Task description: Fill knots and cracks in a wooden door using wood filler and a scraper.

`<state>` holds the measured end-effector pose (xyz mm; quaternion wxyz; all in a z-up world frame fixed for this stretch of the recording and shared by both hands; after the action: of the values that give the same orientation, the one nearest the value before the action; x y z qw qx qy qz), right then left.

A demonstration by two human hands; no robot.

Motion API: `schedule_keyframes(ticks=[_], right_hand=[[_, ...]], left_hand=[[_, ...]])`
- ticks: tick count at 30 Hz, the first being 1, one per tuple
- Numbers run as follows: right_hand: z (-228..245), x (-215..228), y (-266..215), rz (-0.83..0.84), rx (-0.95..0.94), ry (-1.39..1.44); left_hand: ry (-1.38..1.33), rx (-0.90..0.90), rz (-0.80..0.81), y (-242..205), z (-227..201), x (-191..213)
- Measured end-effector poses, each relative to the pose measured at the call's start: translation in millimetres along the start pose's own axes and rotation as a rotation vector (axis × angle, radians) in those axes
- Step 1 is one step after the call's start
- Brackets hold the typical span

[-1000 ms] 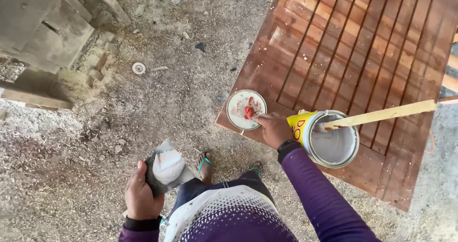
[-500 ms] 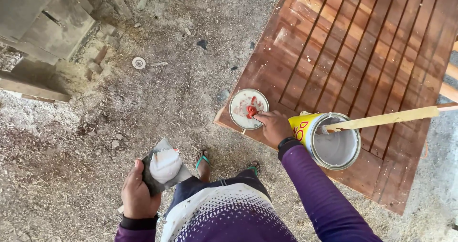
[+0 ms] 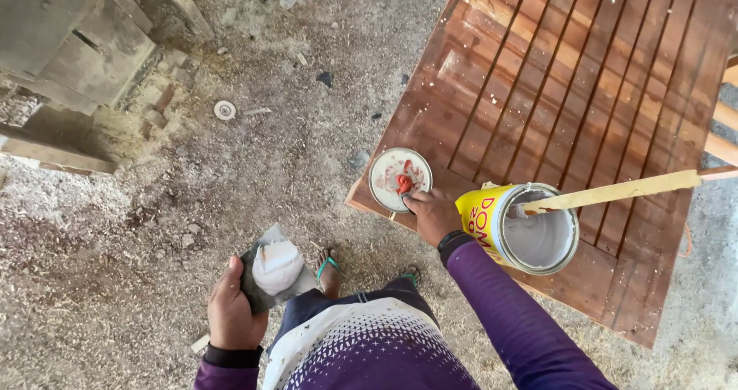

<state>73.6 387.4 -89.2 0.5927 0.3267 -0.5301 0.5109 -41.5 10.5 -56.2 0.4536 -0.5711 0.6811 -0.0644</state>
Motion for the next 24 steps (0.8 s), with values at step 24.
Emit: schedule_keyframes(ticks=[24], right_hand=[[251.9,223.4,-34.2,0.097,1.047,0.402]], left_hand=[[-0.036,-0.284,-0.105,-103.2,16.6,-50.1]])
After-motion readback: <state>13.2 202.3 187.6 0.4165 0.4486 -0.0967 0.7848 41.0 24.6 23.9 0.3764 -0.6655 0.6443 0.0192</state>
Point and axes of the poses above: each hand's wrist, its own y-axis towards the middle knuckle, its own x-axis out of the back of the hand, z = x × y, the point moved 5 cm from there along y, towards the middle knuckle, and after that the axes turned 6 degrees about y, right-handed, at the moved point
